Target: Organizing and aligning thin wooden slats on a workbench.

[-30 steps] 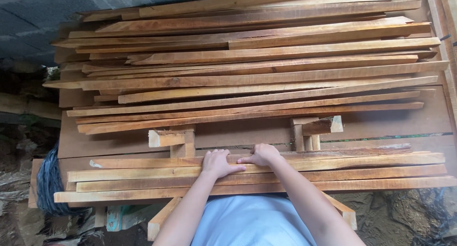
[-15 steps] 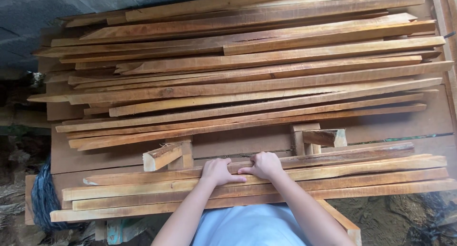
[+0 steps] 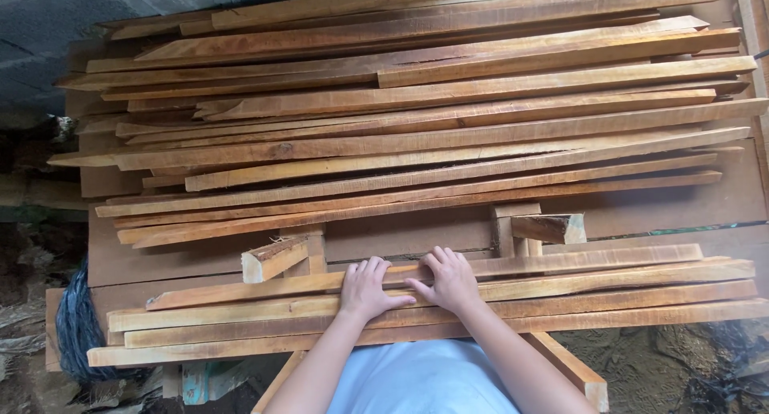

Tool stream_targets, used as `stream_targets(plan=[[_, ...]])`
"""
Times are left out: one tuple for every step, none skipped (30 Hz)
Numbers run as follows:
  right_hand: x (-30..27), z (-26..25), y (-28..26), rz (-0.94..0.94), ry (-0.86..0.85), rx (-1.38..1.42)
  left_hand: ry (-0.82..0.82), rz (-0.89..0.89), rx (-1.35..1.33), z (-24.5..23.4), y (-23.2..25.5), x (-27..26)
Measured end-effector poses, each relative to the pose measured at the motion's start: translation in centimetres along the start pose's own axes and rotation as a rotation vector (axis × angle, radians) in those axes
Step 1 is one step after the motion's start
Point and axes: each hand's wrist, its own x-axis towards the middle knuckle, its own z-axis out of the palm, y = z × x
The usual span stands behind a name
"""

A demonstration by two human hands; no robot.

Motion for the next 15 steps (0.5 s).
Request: stream_targets(plan=[[0.3,0.0,0.1,0.001,0.0,-0.003,0.001,0.002,-0.003,-0.3,-0.1,0.4],[0.6,0.0,0.2,0.051,-0.113,-0.025,-0.101,-0.054,-0.026,-0.7,-0.2,0.9],[0.8,0.1,0.2,0.099,-0.229,-0.044,-0.206,-0.116,-0.049,-1.0,-0.4,1.0],[1.6,-0.4,0.1,0.098,-0.233,-0.043,-0.207,-0.119,-0.052,-1.2,-0.2,1.8],[2.4,-0.9,0.2,0.214,-0.427,0.0,-0.324,-0.176,-0.015,-1.3,-0.1,2.7],[3.2,-1.4,0.3,0.331,-0.621,0.045,-0.441,-0.233,0.022,-1.4,0.1,3.6],[3.1,-1.0,0.5,0.329,-0.62,0.042,-0.439,-0.234,0.02,-1.1,0.2,3.6],[3.1,-0.7,0.8,0.333,-0.611,0.044,-0.408,-0.192,0.039,-0.9,0.4,3.6],[3.3,-0.3,0.9,0.336,-0.599,0.048,-0.378,-0.15,0.061,-0.9,0.4,3.7],[3.0,-0.9,0.5,0.333,-0.596,0.048,-0.375,-0.15,0.063,-0.9,0.4,2.9],[2.6,-1.5,0.1,0.214,-0.411,0.039,-0.251,-0.132,0.044,-0.8,0.4,2.0],[2.2,-2.0,-0.3,0.096,-0.226,0.03,-0.127,-0.114,0.024,-0.6,0.4,1.1],[2.3,-1.9,-0.3,0.094,-0.23,0.033,-0.131,-0.118,0.025,-0.9,0.5,1.0],[2.5,-1.7,-0.2,0.058,-0.163,0.016,-0.097,-0.112,0.019,-1.2,0.7,0.8],[2.2,-1.6,0.0,0.027,-0.098,-0.003,-0.067,-0.102,0.011,-1.2,1.0,0.4]])
